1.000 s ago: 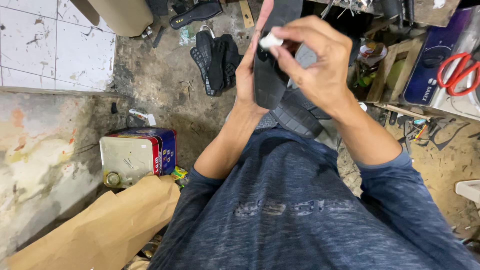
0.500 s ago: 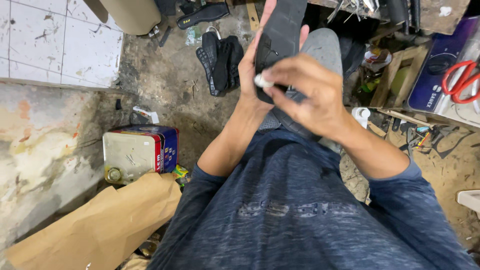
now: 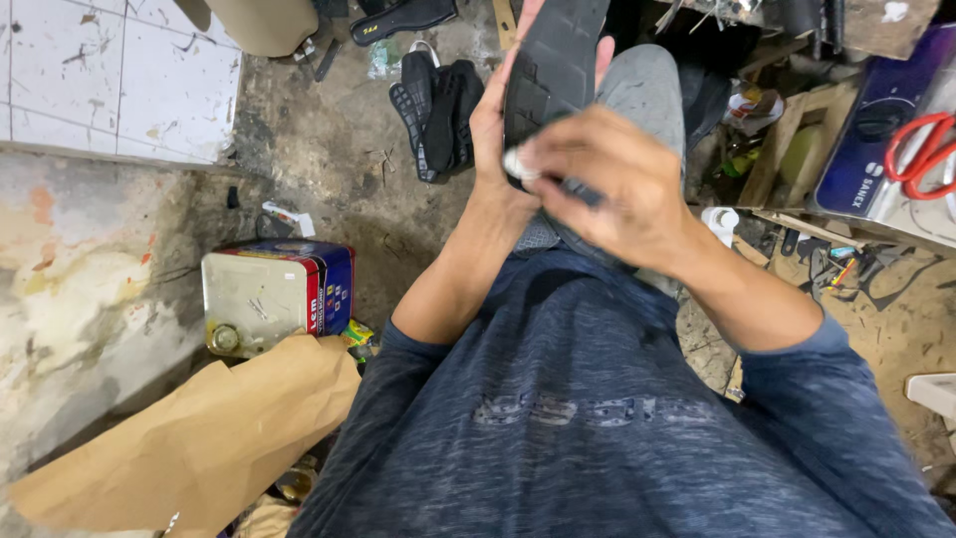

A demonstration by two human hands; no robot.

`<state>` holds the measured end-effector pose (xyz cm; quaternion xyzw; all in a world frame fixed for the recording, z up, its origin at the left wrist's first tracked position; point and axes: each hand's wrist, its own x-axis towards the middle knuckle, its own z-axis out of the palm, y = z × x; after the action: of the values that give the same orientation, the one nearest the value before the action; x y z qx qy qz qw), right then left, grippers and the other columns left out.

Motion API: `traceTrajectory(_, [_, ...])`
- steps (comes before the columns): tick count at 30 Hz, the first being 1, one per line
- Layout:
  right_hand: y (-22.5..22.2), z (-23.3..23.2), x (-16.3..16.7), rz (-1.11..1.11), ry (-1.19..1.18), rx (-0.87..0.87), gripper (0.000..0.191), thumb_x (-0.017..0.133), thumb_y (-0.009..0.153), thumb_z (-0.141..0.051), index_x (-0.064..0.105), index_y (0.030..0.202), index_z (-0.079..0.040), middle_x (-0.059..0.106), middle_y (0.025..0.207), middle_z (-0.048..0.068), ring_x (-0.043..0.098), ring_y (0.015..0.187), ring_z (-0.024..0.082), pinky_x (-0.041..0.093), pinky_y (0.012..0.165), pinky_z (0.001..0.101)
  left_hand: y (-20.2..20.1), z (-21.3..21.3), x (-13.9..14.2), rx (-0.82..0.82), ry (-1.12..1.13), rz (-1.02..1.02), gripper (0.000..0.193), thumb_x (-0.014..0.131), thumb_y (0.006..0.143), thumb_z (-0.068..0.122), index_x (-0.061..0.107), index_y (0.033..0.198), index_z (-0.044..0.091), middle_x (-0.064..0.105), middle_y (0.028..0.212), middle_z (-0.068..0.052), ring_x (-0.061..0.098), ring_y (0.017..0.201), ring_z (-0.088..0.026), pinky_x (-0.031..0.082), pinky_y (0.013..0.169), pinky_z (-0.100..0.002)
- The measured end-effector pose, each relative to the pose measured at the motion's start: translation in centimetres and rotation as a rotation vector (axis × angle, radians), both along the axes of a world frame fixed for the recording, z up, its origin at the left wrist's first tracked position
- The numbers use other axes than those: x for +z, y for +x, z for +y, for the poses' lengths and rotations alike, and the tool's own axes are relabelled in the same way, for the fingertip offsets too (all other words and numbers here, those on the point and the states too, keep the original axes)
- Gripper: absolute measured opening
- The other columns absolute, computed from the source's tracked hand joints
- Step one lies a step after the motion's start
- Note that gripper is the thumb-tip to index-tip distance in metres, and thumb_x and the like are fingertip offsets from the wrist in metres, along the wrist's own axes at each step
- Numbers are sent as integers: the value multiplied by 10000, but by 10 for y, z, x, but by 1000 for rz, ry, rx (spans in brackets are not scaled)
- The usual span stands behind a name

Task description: The person applies glue to the soles of several black slip-on shoes using a small white applicator. They hold each shoe in one hand and rub the applicator over the sole, then place the shoe down and pick up the next one.

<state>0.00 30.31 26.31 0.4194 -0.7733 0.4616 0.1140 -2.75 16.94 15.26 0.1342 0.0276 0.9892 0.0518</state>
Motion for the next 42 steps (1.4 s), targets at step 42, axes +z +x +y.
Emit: traceTrajectory(42, [-27, 52, -16, -66, -29, -215, 159, 787, 947, 89, 721, 1089, 63, 717, 1137, 123, 701, 1037, 241, 556, 923, 319, 5, -21, 29, -237, 68, -151, 473, 393, 1195, 297, 384, 1561, -3, 414, 1567, -270, 395, 1478, -387, 322, 1284, -473])
